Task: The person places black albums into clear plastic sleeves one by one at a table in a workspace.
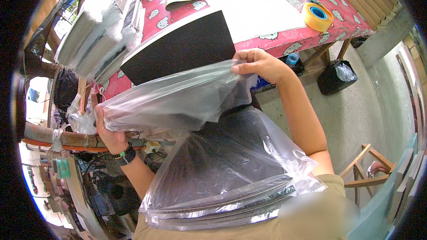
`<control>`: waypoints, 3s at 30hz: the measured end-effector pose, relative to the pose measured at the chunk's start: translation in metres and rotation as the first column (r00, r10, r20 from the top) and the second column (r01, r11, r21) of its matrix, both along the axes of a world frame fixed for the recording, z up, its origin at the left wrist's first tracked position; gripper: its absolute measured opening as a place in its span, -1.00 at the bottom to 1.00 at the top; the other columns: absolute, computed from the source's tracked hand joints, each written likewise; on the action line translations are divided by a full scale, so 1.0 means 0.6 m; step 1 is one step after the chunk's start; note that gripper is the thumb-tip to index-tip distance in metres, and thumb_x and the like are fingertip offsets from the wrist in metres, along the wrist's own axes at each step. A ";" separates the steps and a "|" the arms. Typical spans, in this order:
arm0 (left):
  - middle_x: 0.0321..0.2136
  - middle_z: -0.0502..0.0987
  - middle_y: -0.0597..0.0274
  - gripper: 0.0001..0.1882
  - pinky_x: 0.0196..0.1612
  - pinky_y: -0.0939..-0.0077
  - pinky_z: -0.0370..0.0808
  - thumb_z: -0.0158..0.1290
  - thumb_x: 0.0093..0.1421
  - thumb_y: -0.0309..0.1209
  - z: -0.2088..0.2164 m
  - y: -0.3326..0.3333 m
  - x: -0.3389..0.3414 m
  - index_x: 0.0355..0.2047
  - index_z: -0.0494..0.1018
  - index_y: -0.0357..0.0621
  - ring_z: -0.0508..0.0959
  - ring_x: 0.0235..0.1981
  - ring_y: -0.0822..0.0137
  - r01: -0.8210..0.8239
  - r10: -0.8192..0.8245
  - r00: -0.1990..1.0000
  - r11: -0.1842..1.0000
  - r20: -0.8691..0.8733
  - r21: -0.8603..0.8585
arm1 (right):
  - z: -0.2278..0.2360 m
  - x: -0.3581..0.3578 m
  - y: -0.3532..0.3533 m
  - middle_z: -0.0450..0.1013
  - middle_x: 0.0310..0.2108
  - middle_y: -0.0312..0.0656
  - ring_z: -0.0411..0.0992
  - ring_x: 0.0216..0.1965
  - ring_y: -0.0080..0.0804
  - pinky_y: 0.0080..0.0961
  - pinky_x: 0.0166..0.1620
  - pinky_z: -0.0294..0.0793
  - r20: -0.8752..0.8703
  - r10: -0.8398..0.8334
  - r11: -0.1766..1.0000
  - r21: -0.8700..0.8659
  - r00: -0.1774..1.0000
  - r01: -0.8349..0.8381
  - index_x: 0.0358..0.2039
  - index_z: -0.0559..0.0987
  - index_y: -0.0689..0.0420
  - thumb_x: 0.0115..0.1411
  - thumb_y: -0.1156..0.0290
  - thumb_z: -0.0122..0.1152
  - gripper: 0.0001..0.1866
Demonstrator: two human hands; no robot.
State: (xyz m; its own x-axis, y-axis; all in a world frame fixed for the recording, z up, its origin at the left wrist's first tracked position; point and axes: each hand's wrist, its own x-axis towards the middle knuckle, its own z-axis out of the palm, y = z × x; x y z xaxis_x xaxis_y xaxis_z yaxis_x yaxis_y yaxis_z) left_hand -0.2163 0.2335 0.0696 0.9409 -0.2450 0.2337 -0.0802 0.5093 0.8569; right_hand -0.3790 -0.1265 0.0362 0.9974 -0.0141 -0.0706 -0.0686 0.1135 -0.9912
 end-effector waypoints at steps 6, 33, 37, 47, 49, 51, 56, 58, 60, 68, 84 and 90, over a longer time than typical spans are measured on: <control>-0.23 0.36 0.28 -0.53 -0.20 0.50 0.38 -0.10 0.15 -0.36 -0.015 0.018 0.013 0.08 0.14 -0.11 0.39 -0.32 0.45 -0.028 0.026 0.998 0.999 -0.050 -0.029 | -0.008 -0.003 -0.020 0.42 -0.48 -0.33 0.36 -0.42 -0.65 -0.73 -0.29 0.32 0.121 -0.205 0.979 0.040 0.971 0.202 -0.31 0.46 0.22 -0.02 0.45 0.17 -0.76; -0.34 0.39 0.21 -0.33 -0.30 0.73 0.38 0.00 -0.13 -0.67 0.017 -0.145 -0.058 0.07 0.10 -0.29 0.44 -0.33 0.45 0.305 -0.365 0.920 0.895 0.142 0.326 | 0.033 0.056 0.162 0.38 -0.51 -0.34 0.32 -0.47 -0.70 -0.73 -0.40 0.29 0.178 0.139 0.924 0.330 0.974 -0.192 -0.39 0.43 0.25 0.14 0.42 0.00 -0.85; -0.48 0.29 0.37 -0.73 -0.45 0.75 0.25 0.06 -0.15 -0.69 -0.010 -0.149 -0.036 -0.36 0.45 -0.24 0.30 -0.48 0.55 -0.048 -0.210 0.843 0.887 0.495 0.458 | 0.044 0.046 0.147 0.35 -0.55 -0.38 0.29 -0.50 -0.72 -0.76 -0.42 0.26 0.144 0.205 0.921 0.305 0.968 -0.240 -0.46 0.42 0.21 0.13 0.39 -0.01 -0.86; -0.70 0.20 0.35 -0.60 -0.61 0.64 0.10 0.07 0.04 -0.24 0.005 -0.169 -0.069 -0.79 0.41 -0.27 0.20 -0.64 0.53 -0.085 -0.170 0.902 0.830 0.396 0.551 | 0.090 0.060 0.155 0.40 -0.46 -0.22 0.34 -0.36 -0.51 -0.59 -0.29 0.32 0.601 -0.122 0.783 -0.430 0.790 0.449 -0.33 0.48 0.23 -0.13 0.25 0.30 -0.61; -0.70 0.19 0.34 -0.60 -0.62 0.64 0.10 0.07 0.04 -0.24 0.008 -0.170 -0.077 -0.80 0.40 -0.27 0.20 -0.64 0.53 -0.132 -0.155 0.886 0.820 0.438 0.557 | 0.081 0.059 0.158 0.40 -0.58 -0.29 0.32 -0.49 -0.64 -0.68 -0.39 0.32 0.329 -0.261 0.926 -0.182 0.908 0.332 -0.42 0.51 0.23 -0.10 0.33 0.29 -0.73; -0.66 0.22 0.34 -0.71 -0.61 0.61 0.13 0.13 -0.03 -0.22 0.013 -0.163 -0.081 -0.61 0.48 -0.24 0.22 -0.64 0.50 -0.241 -0.158 0.850 0.731 0.502 0.639 | 0.078 0.059 0.155 0.38 -0.64 -0.33 0.28 -0.55 -0.71 -0.73 -0.46 0.29 0.374 -0.294 0.916 -0.152 0.880 0.371 -0.49 0.51 0.22 -0.09 0.37 0.27 -0.80; -0.46 0.32 0.28 -0.48 -0.39 0.60 0.31 0.24 -0.21 -0.18 0.029 -0.163 -0.081 -0.22 0.44 -0.12 0.35 -0.45 0.40 -0.546 -0.092 0.612 0.669 0.786 0.504 | 0.072 0.055 0.165 0.36 -0.67 -0.35 0.24 -0.60 -0.74 -0.72 -0.53 0.24 0.381 -0.205 0.921 -0.237 0.902 0.310 -0.63 0.46 0.22 -0.03 0.43 0.20 -0.84; -0.40 0.39 0.22 -0.54 -0.27 0.59 0.35 0.21 -0.17 -0.24 0.037 -0.171 -0.078 -0.23 0.44 -0.15 0.40 -0.37 0.38 -0.443 -0.140 0.612 0.755 0.779 0.483 | 0.078 0.054 0.174 0.35 -0.68 -0.35 0.22 -0.60 -0.74 -0.71 -0.55 0.23 0.386 -0.166 0.934 -0.233 0.907 0.271 -0.62 0.45 0.24 0.01 0.41 0.17 -0.81; -0.40 0.45 0.18 -0.65 -0.23 0.59 0.36 0.16 -0.07 -0.34 0.025 -0.175 -0.076 -0.25 0.45 -0.20 0.43 -0.35 0.40 -0.030 -0.311 0.790 0.841 0.529 0.540 | 0.077 0.054 0.178 0.32 -0.73 -0.22 0.21 -0.66 -0.65 -0.66 -0.58 0.21 0.422 -0.116 0.912 -0.313 0.899 0.264 -0.60 0.42 0.28 0.08 0.38 0.08 -0.77; -0.49 0.44 0.38 -0.82 -0.38 0.73 0.31 0.09 0.01 -0.45 0.011 -0.182 -0.095 -0.36 0.40 -0.24 0.36 -0.48 0.60 0.219 -0.277 0.943 0.934 0.184 0.282 | 0.082 0.051 0.195 0.32 -0.68 0.01 0.36 -0.64 -0.11 -0.47 -0.58 0.29 0.507 -0.169 0.742 -0.499 0.845 0.447 -0.47 0.41 0.23 0.13 0.42 -0.03 -0.85; -0.56 0.39 0.33 -0.69 -0.43 0.68 0.31 -0.08 0.15 -0.22 -0.047 -0.112 -0.068 -0.40 0.39 -0.29 0.37 -0.52 0.57 0.890 -0.915 0.402 0.394 -0.010 -0.231 | 0.075 0.048 0.164 0.28 -0.57 -0.19 0.29 -0.47 -0.37 -0.44 -0.44 0.31 0.432 -0.088 0.784 0.586 0.898 -0.205 -0.55 0.36 0.17 0.17 0.30 -0.12 -0.75; -0.40 0.43 0.37 -0.68 -0.24 0.67 0.30 0.08 0.03 -0.24 -0.047 -0.094 -0.054 -0.30 0.36 -0.18 0.41 -0.32 0.51 0.364 -0.517 0.853 0.685 0.069 0.631 | 0.109 -0.018 0.097 0.21 -0.77 -0.33 0.16 -0.85 -0.61 -0.70 -0.79 0.18 0.410 -0.316 0.825 0.565 0.856 0.033 -0.58 0.27 0.09 0.20 0.23 -0.18 -0.72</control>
State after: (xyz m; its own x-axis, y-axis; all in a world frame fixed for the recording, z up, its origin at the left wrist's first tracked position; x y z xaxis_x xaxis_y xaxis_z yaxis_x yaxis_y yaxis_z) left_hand -0.2488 0.1769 0.0417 0.6264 -0.7742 0.0910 -0.2029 -0.0492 0.9780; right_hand -0.3897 -0.0685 0.1018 0.8894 -0.2933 0.3507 0.4571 0.5805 -0.6738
